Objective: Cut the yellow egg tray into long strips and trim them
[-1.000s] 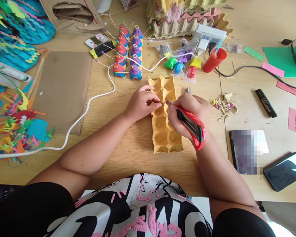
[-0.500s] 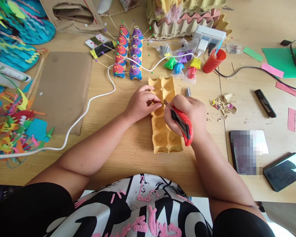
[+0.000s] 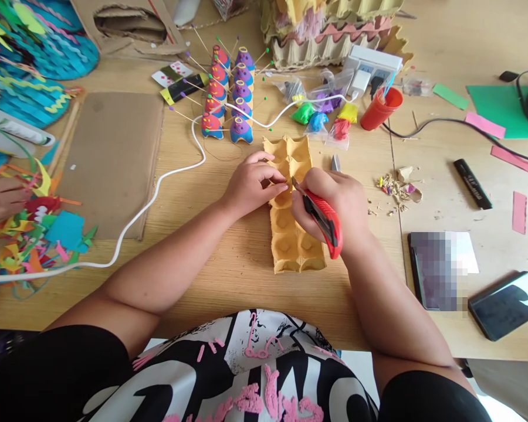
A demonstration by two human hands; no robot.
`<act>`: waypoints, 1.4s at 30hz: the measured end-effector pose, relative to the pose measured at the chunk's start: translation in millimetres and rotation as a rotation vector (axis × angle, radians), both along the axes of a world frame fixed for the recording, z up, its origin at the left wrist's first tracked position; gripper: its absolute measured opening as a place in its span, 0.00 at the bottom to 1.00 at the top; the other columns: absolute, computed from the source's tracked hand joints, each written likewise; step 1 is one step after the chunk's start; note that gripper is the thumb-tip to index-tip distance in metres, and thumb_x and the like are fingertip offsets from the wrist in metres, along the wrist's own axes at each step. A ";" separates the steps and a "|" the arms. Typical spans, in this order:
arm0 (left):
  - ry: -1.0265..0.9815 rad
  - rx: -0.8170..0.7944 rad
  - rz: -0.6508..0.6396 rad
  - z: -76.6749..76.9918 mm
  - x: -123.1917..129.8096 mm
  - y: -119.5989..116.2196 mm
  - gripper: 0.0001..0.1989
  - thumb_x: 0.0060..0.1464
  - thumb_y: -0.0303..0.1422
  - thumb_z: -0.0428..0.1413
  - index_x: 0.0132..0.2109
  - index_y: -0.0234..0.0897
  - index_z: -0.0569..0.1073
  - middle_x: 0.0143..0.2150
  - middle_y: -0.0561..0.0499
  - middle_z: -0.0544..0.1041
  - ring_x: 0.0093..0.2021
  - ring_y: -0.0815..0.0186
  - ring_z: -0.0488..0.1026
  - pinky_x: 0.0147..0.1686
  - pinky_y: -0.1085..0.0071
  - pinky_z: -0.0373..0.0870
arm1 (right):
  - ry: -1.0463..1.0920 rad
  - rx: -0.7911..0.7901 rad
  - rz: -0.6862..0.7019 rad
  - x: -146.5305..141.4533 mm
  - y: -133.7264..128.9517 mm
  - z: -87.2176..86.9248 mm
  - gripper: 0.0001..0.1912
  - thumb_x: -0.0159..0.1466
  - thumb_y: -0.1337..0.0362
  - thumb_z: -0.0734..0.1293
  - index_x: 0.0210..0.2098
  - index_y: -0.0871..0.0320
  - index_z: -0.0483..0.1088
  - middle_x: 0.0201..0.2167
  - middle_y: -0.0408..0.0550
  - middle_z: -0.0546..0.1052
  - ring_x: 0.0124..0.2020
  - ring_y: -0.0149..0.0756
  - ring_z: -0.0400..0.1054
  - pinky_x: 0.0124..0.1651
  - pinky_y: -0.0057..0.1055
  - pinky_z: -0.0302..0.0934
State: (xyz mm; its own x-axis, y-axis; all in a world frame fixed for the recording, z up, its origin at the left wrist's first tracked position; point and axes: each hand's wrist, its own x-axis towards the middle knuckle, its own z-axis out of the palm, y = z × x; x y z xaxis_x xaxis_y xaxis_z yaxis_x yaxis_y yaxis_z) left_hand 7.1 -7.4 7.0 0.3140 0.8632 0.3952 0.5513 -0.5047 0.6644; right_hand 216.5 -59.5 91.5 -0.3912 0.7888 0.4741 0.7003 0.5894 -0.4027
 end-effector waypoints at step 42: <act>-0.021 0.163 -0.125 12.3 -0.7 -6.6 0.12 0.62 0.45 0.59 0.43 0.44 0.80 0.42 0.50 0.82 0.52 0.56 0.74 0.65 0.52 0.65 | 0.045 -0.082 0.080 6.0 -10.0 24.7 0.09 0.60 0.64 0.66 0.26 0.49 0.62 0.18 0.40 0.66 0.18 0.34 0.59 0.24 0.37 0.57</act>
